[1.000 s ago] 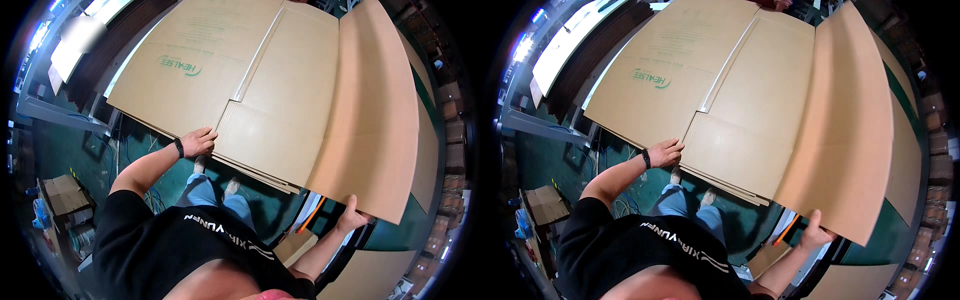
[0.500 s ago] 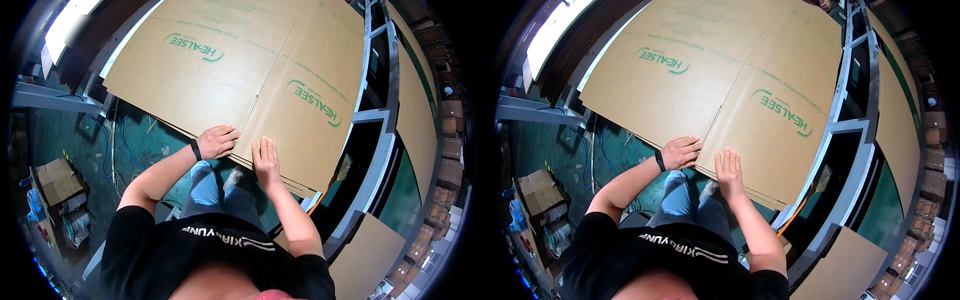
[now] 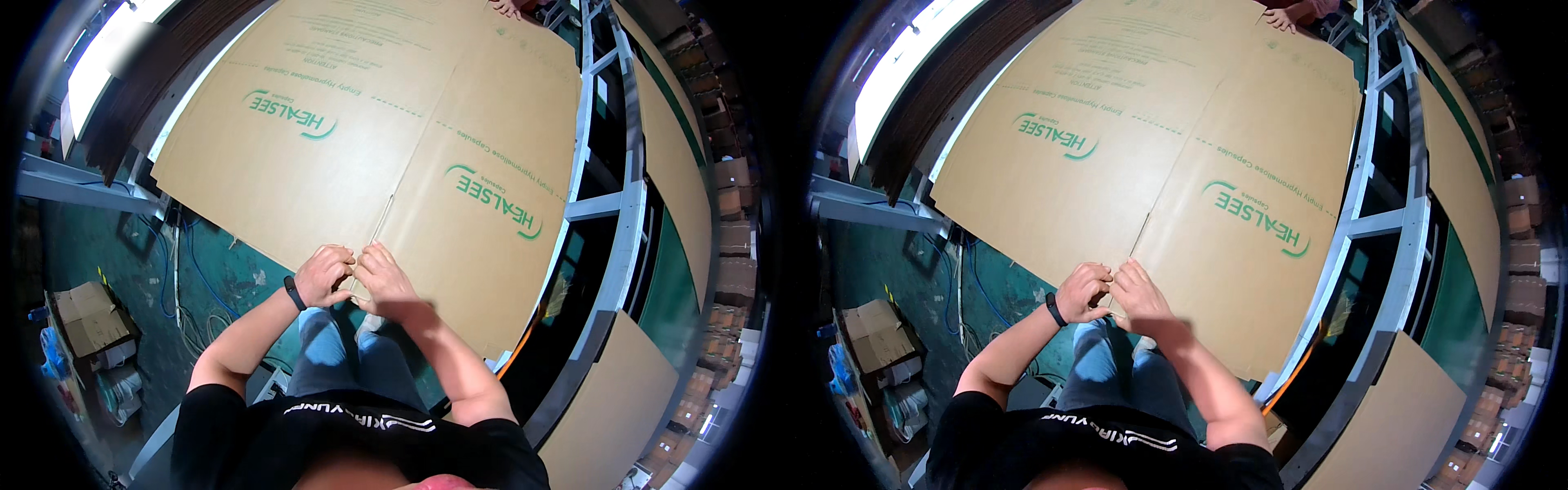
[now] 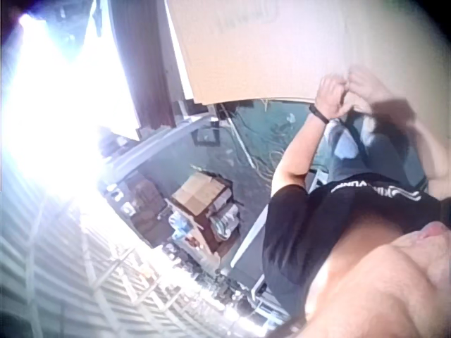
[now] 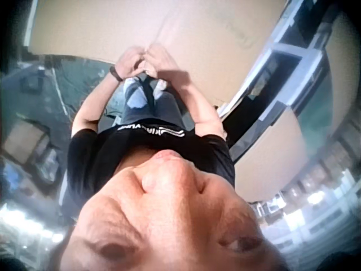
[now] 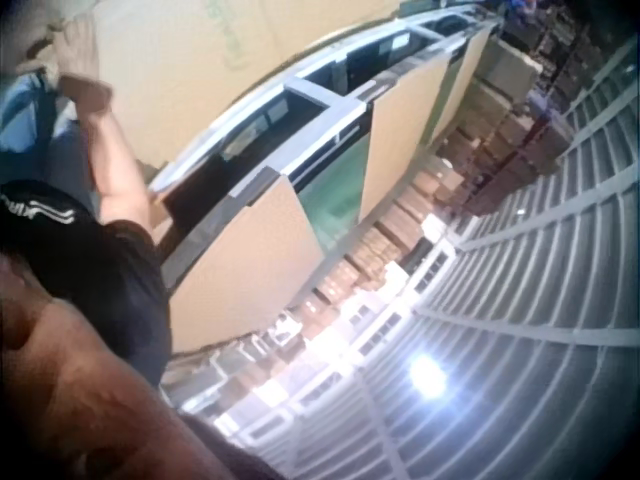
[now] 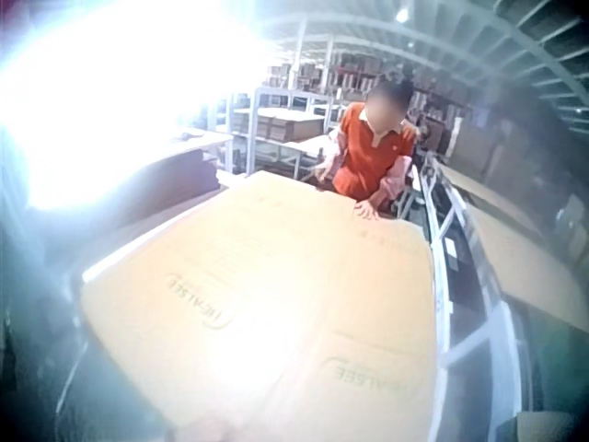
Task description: The person repeatedly picks up flat cardboard sheets from a conveyor belt, folds them along pre-scored lines, and stacks the folded pieces. The person handles the cardboard by hand, aligning edges and creasing folds before placing each piece onto a growing stack.
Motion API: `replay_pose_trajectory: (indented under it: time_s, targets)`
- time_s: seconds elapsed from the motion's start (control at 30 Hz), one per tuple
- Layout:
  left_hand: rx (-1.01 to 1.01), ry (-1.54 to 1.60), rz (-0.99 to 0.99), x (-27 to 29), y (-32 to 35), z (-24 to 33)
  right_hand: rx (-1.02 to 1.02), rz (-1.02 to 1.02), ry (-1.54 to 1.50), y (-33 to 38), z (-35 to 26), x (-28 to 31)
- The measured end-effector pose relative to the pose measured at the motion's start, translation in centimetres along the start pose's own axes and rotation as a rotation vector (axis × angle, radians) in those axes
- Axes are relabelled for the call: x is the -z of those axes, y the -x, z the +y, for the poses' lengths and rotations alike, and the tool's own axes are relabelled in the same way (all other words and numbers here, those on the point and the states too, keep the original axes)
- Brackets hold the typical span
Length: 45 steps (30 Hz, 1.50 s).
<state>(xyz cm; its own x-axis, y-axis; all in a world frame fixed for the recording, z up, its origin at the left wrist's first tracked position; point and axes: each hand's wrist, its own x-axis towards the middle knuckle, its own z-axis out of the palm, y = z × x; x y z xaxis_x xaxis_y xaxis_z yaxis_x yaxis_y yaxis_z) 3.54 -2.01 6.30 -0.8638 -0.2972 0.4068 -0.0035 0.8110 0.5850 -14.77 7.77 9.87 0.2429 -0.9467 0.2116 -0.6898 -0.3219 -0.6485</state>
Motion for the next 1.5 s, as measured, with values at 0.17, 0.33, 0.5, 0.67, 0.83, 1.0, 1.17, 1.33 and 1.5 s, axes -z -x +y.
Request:
replay_pose_trajectory:
  time_s: [0.17, 0.33, 0.5, 0.67, 0.83, 1.0, 1.17, 1.33, 1.5]
  targets:
    - [-0.027, -0.058, -0.057, 0.0, 0.0, -1.0, -0.008, 0.074, -0.039, 0.1, 0.4, -1.3]
    - [-0.023, -0.063, -0.074, -0.4, 0.5, -1.5, 0.001, 0.098, -0.045, 0.8, 1.6, -2.2]
    - [0.095, -0.096, -0.171, 0.9, -1.1, 0.8, -0.101, 0.171, -0.011, 4.3, 0.5, -1.4]
    - [0.08, -0.122, -0.211, 0.9, -1.3, 1.5, -0.476, 0.311, 0.215, 9.5, 0.1, 1.7]
    - [0.07, -0.12, -0.261, 1.3, -2.1, 1.9, -1.349, 0.925, 0.082, 25.4, 9.5, 9.2]
    - [0.105, -0.062, -0.225, 1.8, -1.6, 1.7, -1.383, 0.835, -0.035, 23.7, 7.8, 10.4]
    - [0.1, -0.014, -0.204, 1.6, -1.7, 1.3, -1.426, 0.902, 0.029, 24.6, 9.3, 9.3]
    - [0.095, -0.027, -0.182, 1.7, -1.3, 1.2, -1.383, 0.942, -0.044, 23.2, 8.7, 10.2]
    - [0.14, 0.033, -0.208, 5.3, 0.3, 0.0, -1.363, 0.924, -0.098, 20.0, 2.8, 9.5]
